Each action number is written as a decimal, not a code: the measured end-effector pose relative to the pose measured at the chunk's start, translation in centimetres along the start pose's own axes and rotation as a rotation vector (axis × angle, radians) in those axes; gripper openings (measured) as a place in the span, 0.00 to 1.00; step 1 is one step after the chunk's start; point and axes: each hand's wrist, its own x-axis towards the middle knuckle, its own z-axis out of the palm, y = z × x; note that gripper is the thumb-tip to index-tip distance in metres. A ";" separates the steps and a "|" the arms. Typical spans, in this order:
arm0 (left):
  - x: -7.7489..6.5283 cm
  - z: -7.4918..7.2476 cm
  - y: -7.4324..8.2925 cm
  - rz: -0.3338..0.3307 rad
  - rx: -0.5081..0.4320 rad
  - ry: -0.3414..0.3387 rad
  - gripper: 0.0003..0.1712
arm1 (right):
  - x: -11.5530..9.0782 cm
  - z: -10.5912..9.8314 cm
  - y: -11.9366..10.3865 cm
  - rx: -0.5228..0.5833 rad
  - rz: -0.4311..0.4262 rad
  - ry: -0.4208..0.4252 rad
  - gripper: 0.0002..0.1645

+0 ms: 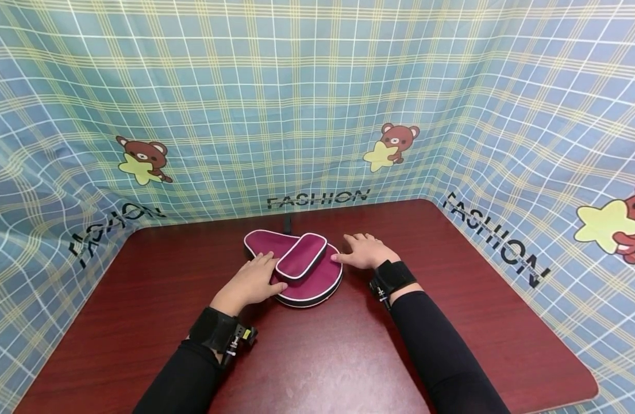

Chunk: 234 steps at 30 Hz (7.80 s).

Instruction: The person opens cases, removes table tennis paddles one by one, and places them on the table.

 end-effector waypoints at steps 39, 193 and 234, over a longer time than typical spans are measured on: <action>-0.3 0.3 1.0 0.018 0.020 -0.031 0.56 | 0.7 0.5 0.0 0.003 -0.077 -0.007 0.35; -0.3 0.2 -3.4 -0.156 -0.089 -0.027 0.51 | 1.5 1.3 0.4 -0.069 -0.205 0.108 0.24; -1.2 -0.5 2.0 -0.389 0.131 -0.083 0.55 | 1.1 0.7 0.4 -0.068 -0.198 0.114 0.24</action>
